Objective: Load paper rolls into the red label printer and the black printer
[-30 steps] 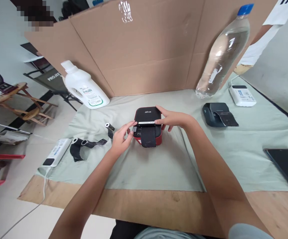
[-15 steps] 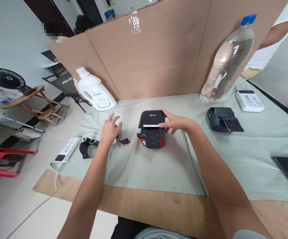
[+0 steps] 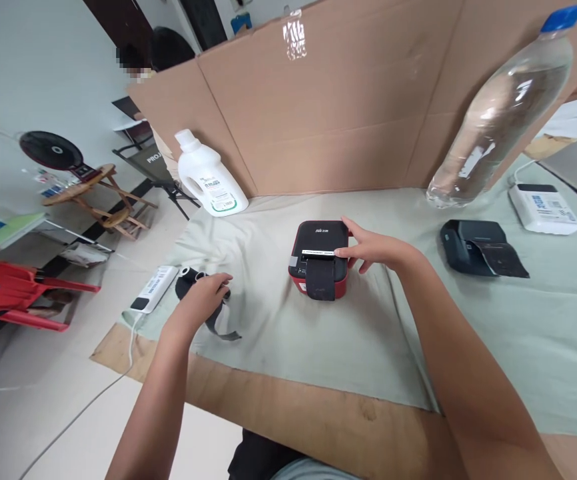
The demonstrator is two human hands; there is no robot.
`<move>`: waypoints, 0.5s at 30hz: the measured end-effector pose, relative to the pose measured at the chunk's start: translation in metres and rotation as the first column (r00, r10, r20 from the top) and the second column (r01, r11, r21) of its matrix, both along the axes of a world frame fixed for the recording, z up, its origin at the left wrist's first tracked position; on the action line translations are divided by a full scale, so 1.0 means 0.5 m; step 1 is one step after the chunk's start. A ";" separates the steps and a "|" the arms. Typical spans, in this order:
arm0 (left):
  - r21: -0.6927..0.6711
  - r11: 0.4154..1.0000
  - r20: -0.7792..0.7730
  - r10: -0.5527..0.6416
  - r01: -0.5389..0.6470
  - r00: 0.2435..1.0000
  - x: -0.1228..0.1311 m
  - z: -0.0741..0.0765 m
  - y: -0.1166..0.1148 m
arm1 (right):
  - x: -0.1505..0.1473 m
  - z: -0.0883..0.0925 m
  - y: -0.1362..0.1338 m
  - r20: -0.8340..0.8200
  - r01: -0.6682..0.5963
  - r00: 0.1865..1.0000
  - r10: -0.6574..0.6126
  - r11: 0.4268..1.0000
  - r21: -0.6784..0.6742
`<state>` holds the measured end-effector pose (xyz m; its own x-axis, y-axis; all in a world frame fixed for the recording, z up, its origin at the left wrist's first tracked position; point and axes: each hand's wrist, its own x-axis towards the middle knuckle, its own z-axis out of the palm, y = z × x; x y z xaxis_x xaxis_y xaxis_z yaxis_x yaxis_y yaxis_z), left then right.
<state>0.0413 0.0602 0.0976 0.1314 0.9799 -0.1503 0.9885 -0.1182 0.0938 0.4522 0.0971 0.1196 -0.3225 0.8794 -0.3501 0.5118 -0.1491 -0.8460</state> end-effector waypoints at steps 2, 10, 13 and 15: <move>-0.073 0.997 -0.040 -0.019 0.016 0.999 -0.003 -0.014 -0.006 | 0.001 -0.001 0.002 0.000 0.001 1.000 -0.001 1.000 0.010; 0.274 0.962 0.274 -0.069 -0.009 0.959 0.059 0.025 -0.014 | -0.026 -0.057 -0.055 -0.126 0.229 0.969 -0.210 0.961 0.155; 0.076 0.997 0.684 -0.042 -0.013 0.729 0.120 0.012 0.021 | -0.038 -0.125 -0.107 -0.279 0.289 0.931 -0.234 0.942 0.174; -0.087 0.995 0.824 0.045 0.048 0.565 0.168 -0.014 0.048 | -0.045 -0.163 -0.135 -0.302 0.262 0.933 -0.193 0.942 0.208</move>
